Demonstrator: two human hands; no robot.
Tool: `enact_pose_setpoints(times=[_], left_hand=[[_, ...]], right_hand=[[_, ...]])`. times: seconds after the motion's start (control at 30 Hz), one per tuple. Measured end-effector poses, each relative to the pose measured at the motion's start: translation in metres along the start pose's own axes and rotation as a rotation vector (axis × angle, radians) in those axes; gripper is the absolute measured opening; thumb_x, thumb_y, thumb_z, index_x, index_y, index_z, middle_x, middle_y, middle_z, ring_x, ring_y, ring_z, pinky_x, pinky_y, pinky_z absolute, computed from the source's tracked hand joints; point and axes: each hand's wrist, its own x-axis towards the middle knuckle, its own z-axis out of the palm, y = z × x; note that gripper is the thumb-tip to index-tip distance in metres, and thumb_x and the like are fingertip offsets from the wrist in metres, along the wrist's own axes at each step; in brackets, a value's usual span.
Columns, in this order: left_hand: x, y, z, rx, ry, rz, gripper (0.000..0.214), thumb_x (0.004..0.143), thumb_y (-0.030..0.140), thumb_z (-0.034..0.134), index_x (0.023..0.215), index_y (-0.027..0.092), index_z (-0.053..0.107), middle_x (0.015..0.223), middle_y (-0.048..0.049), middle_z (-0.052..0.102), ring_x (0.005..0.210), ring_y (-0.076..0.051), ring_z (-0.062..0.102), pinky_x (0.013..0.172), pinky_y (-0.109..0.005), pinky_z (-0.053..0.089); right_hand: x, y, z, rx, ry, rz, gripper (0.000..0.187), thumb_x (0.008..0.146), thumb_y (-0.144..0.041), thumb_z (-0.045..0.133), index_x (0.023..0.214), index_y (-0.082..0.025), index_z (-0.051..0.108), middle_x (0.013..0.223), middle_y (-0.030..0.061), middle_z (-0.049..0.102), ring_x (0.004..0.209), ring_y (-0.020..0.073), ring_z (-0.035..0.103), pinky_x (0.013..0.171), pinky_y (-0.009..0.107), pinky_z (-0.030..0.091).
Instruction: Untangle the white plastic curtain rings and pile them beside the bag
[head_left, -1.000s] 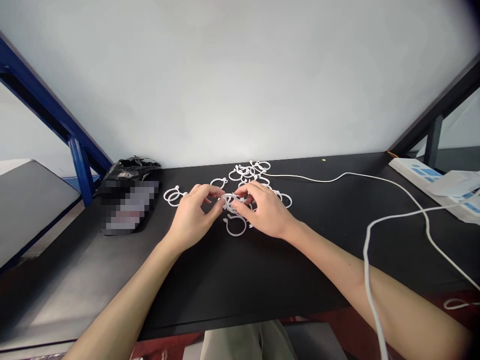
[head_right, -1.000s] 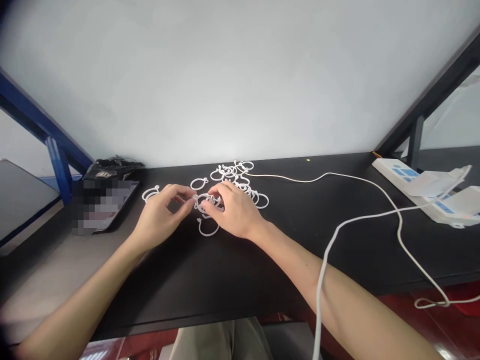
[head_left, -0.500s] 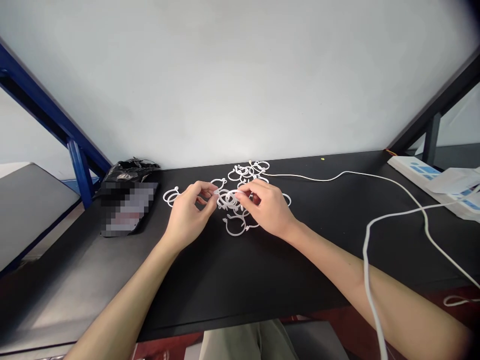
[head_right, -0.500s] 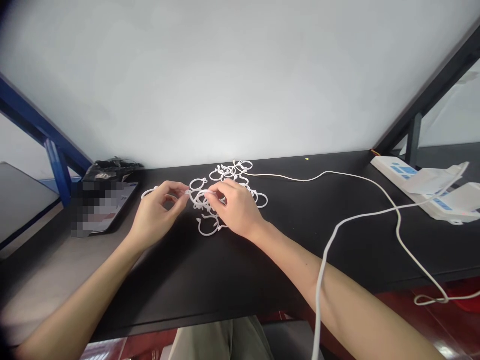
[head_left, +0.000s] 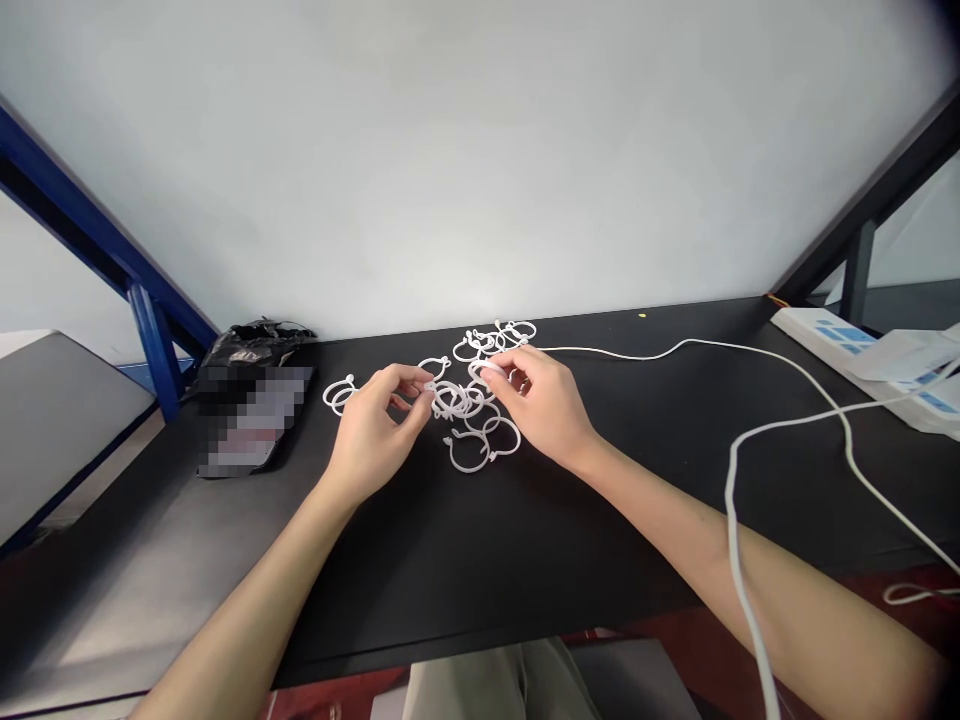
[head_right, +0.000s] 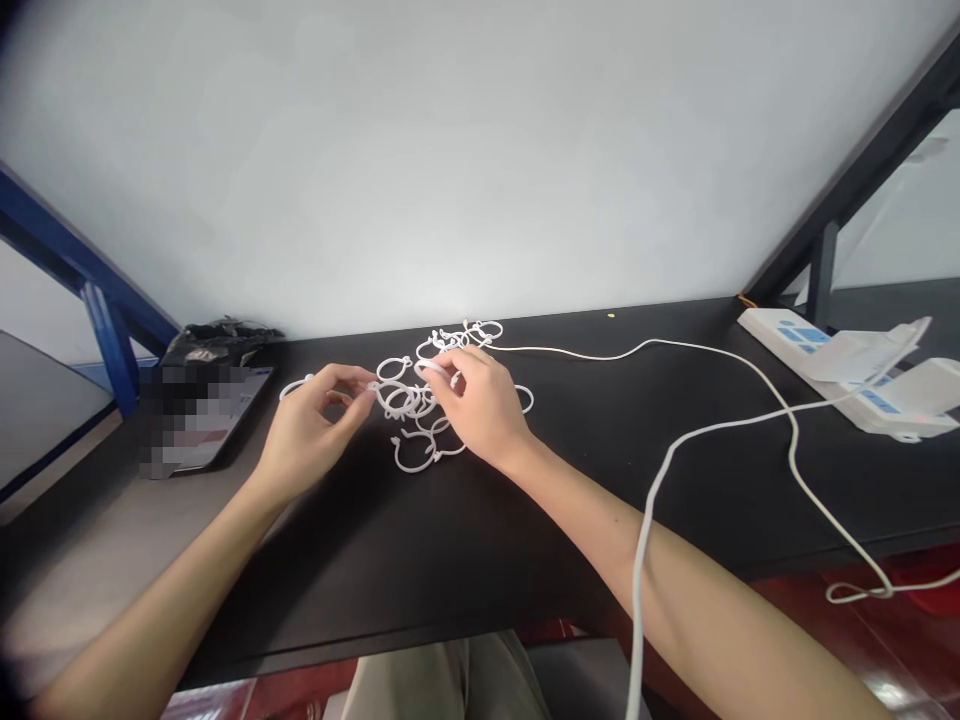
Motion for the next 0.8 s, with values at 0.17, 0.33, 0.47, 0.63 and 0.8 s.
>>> enact_pose_setpoints(times=[0.17,0.33,0.47,0.63,0.8], left_hand=[[-0.001,0.001,-0.001,-0.015,0.017,0.028,0.017,0.089,0.033,0.059,0.101,0.023,0.066,0.092,-0.0019,0.069,0.082,-0.016,0.063,0.078,-0.031,0.05],[-0.004,0.001,0.002,-0.088,-0.04,0.031,0.023,0.087,0.039,0.064,0.104,0.024,0.067,0.098,-0.0029,0.069,0.082,-0.016,0.063,0.078,-0.032,0.051],[-0.005,-0.001,0.003,-0.211,-0.071,-0.035,0.027,0.083,0.046,0.069,0.099,0.023,0.068,0.103,-0.0043,0.071,0.079,-0.017,0.062,0.075,-0.033,0.052],[-0.006,-0.001,0.005,-0.294,-0.076,-0.108,0.028,0.08,0.048,0.072,0.091,0.022,0.07,0.094,-0.0043,0.073,0.079,-0.019,0.065,0.076,-0.035,0.052],[-0.008,0.001,0.005,-0.274,-0.055,-0.093,0.023,0.08,0.045,0.073,0.085,0.023,0.071,0.088,-0.002,0.072,0.079,-0.018,0.065,0.078,-0.034,0.051]], right_hand=[[-0.002,0.004,0.002,-0.121,-0.006,-0.111,0.016,0.088,-0.024,0.062,0.103,-0.021,0.068,0.1,0.0063,0.064,0.101,0.0221,0.06,0.085,0.038,0.051],[-0.01,-0.002,0.008,0.056,-0.171,-0.207,0.014,0.092,-0.026,0.059,0.102,-0.021,0.067,0.101,0.0044,0.067,0.094,0.0175,0.063,0.083,0.033,0.053],[-0.011,-0.007,0.009,0.151,-0.198,-0.179,0.011,0.094,-0.025,0.057,0.096,-0.02,0.067,0.096,0.0032,0.068,0.082,0.0139,0.064,0.073,0.029,0.054],[-0.011,-0.011,0.007,0.17,-0.189,-0.136,0.009,0.092,-0.026,0.06,0.091,-0.021,0.067,0.09,0.0014,0.07,0.077,0.0136,0.064,0.07,0.029,0.053],[-0.011,-0.014,0.007,0.2,-0.215,-0.151,0.01,0.093,-0.024,0.059,0.088,-0.02,0.067,0.085,0.0,0.068,0.073,0.012,0.062,0.071,0.027,0.051]])
